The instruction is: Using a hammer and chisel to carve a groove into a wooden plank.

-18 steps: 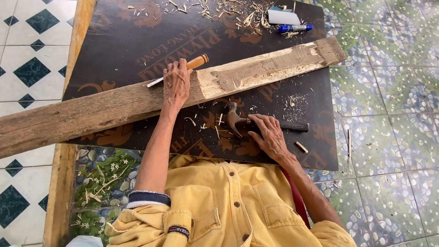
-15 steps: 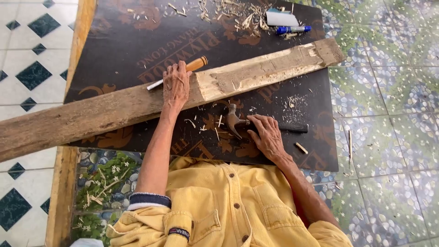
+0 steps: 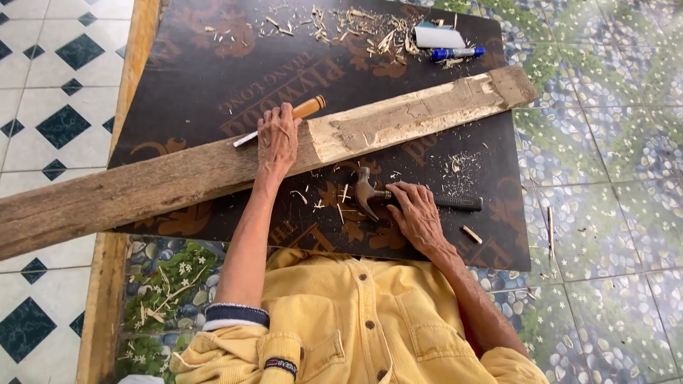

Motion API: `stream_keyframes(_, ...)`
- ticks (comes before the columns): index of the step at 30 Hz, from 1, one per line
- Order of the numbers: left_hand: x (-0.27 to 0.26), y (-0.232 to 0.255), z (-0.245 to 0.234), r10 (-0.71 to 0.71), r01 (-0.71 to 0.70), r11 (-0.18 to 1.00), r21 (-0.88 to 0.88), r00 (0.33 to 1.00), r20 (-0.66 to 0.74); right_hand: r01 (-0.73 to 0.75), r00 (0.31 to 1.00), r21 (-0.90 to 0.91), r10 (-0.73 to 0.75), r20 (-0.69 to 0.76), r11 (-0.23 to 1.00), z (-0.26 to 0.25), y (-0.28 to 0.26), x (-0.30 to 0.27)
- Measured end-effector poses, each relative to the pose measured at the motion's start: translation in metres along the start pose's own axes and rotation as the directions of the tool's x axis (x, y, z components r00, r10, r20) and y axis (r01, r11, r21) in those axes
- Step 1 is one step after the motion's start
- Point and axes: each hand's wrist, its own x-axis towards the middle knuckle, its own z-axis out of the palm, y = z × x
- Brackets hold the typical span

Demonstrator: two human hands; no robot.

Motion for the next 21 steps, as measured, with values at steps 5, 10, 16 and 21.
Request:
stream_keyframes(5,-0.001,-0.004,0.009,0.002,-0.002,1.000,-0.003,1.000,-0.007,-0.001,1.000,0.000,0.001,-0.011,1.000,0.002,0.001,-0.001)
stream_keyframes(10,0.000,-0.009,0.020,0.009,-0.009,1.000,-0.006,1.000,-0.013,0.006,1.000,-0.003,-0.006,-0.016,1.000,0.001,-0.001,-0.002)
stream_keyframes(16,0.001,-0.010,0.018,0.007,-0.008,0.999,-0.036,1.000,-0.020,-0.002,1.000,-0.003,0.002,-0.017,1.000,0.003,0.001,-0.001)
stream_keyframes(21,0.001,-0.010,0.015,0.018,-0.019,0.999,-0.036,0.999,-0.030,-0.002,1.000,-0.001,0.002,-0.021,1.000,0.005,0.002,-0.002)
